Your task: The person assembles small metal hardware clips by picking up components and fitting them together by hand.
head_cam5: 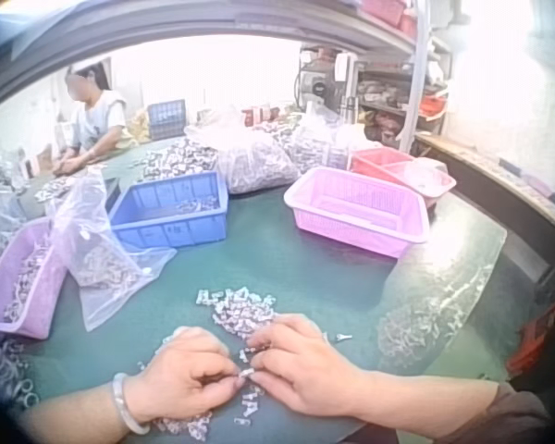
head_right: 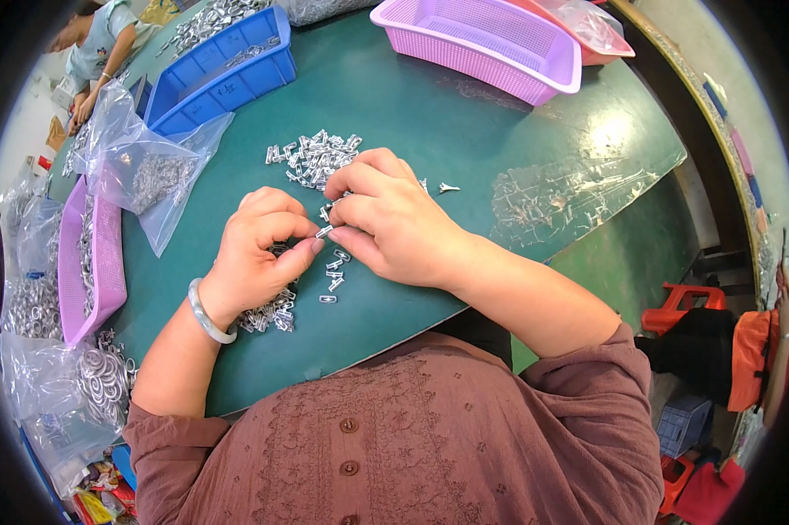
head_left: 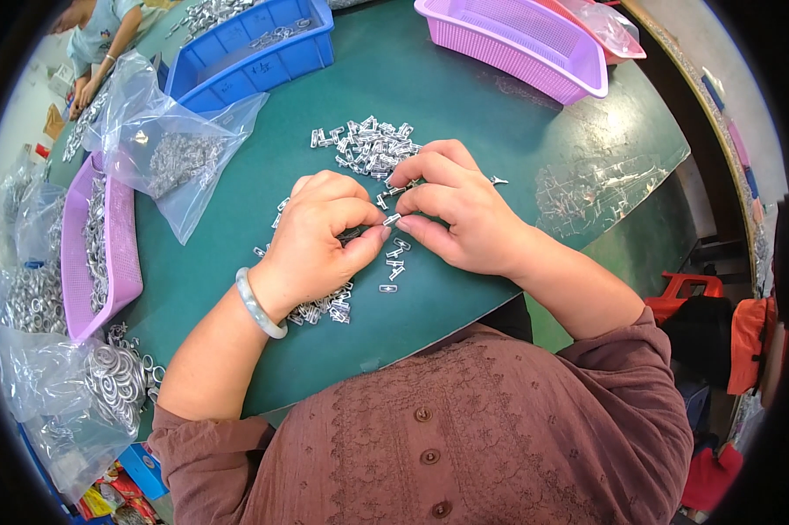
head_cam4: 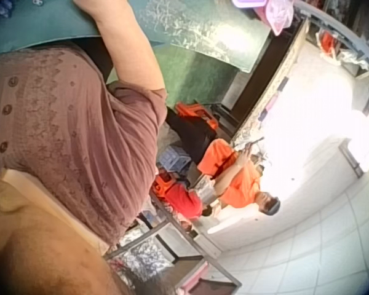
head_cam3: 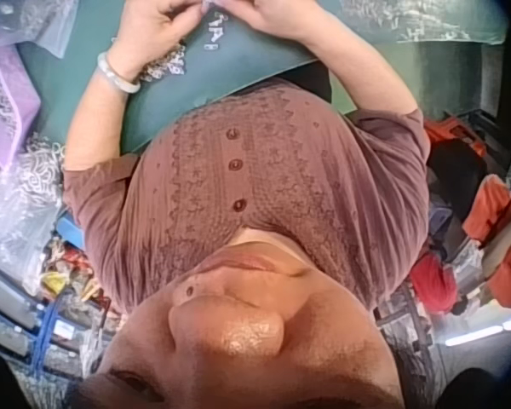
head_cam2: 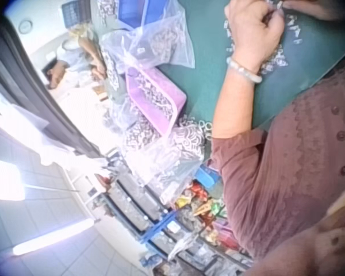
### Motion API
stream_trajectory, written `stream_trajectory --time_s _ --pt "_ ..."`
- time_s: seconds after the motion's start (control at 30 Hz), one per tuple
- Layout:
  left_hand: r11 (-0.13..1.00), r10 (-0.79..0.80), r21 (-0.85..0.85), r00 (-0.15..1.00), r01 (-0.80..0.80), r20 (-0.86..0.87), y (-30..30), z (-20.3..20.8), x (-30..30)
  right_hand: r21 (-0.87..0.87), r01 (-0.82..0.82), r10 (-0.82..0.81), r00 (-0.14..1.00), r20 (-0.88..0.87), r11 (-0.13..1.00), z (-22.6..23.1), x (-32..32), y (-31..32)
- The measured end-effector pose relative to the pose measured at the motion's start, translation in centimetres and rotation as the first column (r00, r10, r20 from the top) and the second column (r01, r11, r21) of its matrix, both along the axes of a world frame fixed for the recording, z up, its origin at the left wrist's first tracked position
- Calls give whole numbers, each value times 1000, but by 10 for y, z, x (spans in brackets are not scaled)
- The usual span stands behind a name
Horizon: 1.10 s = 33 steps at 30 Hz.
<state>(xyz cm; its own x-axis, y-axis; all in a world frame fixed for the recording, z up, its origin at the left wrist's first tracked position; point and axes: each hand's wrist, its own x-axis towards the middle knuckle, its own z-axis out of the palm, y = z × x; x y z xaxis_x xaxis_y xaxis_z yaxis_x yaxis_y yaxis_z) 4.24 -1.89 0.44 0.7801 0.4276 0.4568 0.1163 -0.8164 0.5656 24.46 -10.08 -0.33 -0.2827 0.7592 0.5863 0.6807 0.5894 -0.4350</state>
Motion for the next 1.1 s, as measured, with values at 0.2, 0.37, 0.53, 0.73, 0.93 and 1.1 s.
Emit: stream_trajectory --time_s 0.2,0.37,0.53,0.73,0.93,1.1 --pt "1000 11 14 1000 -11 9 -1 2 0 9 -17 17 999 -49 1000 2 -1 0" --pt "999 9 32 1000 -9 3 -1 3 0 16 -21 21 999 -48 1000 3 -1 0" --pt "999 6 42 1000 -6 2 -1 3 0 23 -29 30 998 -50 999 3 -1 1" --pt "989 -119 79 986 128 -117 2 10 -3 8 0 1 1000 -19 1000 -1 1 1" --pt "997 -23 76 990 34 -142 5 9 -5 13 130 -130 976 175 991 0 -6 0" --pt "996 73 57 989 -67 -125 4 6 -3 -50 69 -58 981 186 996 1 -2 -2"
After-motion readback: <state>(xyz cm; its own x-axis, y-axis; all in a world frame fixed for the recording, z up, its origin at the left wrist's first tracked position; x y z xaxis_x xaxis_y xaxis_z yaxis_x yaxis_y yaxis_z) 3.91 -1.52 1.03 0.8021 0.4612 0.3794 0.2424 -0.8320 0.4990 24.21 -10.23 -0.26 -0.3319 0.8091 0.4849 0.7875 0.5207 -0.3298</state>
